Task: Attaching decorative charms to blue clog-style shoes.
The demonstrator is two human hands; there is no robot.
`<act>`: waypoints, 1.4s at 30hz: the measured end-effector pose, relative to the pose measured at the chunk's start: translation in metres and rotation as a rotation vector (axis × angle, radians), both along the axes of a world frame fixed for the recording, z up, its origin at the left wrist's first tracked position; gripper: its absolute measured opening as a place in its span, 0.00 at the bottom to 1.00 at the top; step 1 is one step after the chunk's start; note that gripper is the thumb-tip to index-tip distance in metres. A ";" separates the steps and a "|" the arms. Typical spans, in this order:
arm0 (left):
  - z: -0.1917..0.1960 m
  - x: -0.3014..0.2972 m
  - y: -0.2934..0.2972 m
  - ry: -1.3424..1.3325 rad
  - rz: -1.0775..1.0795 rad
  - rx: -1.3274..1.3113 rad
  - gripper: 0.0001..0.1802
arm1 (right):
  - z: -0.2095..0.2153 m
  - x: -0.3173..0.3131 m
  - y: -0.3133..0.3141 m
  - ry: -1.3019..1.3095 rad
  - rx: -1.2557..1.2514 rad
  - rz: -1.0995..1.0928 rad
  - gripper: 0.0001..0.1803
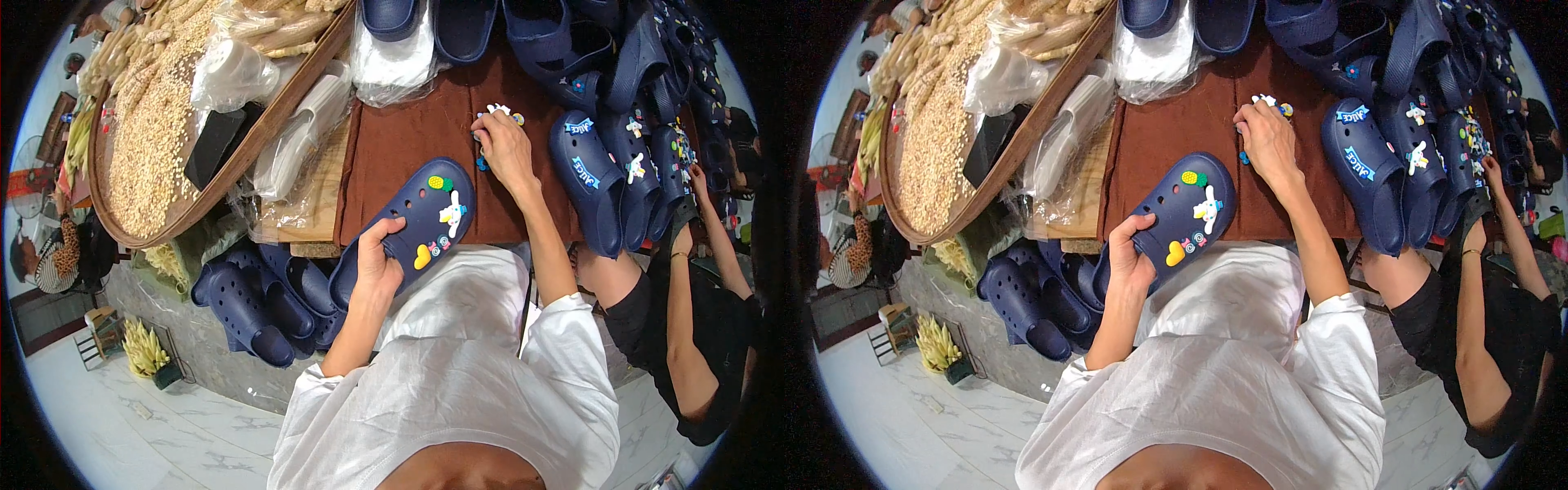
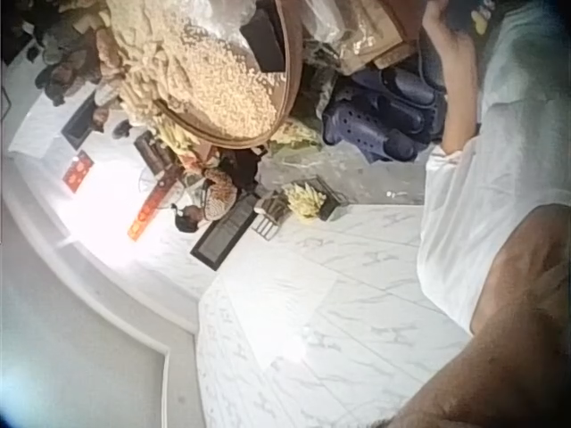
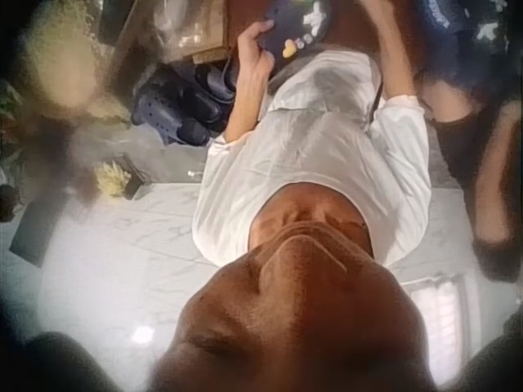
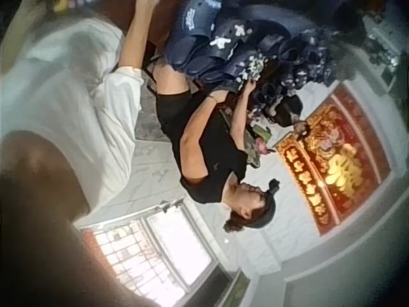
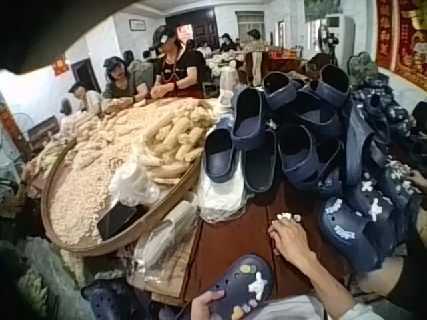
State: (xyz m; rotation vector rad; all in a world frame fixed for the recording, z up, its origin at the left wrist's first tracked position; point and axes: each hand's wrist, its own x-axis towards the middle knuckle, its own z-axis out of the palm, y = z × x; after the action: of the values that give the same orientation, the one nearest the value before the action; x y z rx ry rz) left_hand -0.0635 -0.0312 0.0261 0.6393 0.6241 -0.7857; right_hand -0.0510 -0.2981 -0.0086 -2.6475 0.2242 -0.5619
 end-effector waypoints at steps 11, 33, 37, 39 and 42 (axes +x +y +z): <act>0.002 -0.003 -0.001 0.004 0.031 -0.075 0.22 | 0.014 0.003 0.000 0.215 -0.031 -0.007 0.08; 0.005 -0.007 -0.002 -0.024 0.017 -0.034 0.21 | 0.065 -0.031 0.045 0.099 0.636 0.150 0.09; 0.011 -0.009 -0.003 -0.016 -0.043 -0.164 0.24 | 0.087 -0.038 0.070 0.305 0.787 0.328 0.08; 0.015 -0.013 -0.007 -0.028 -0.049 -0.178 0.24 | 0.084 -0.038 0.077 0.273 0.657 0.357 0.08; 0.017 -0.019 -0.008 -0.059 -0.060 -0.195 0.25 | 0.080 -0.040 0.081 0.201 0.529 0.316 0.08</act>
State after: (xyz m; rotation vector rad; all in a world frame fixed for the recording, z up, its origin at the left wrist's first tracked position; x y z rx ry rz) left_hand -0.0827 -0.0392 0.0435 0.5026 0.4692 -0.8689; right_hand -0.0908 -0.2168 0.0713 -2.1571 0.0047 -0.1072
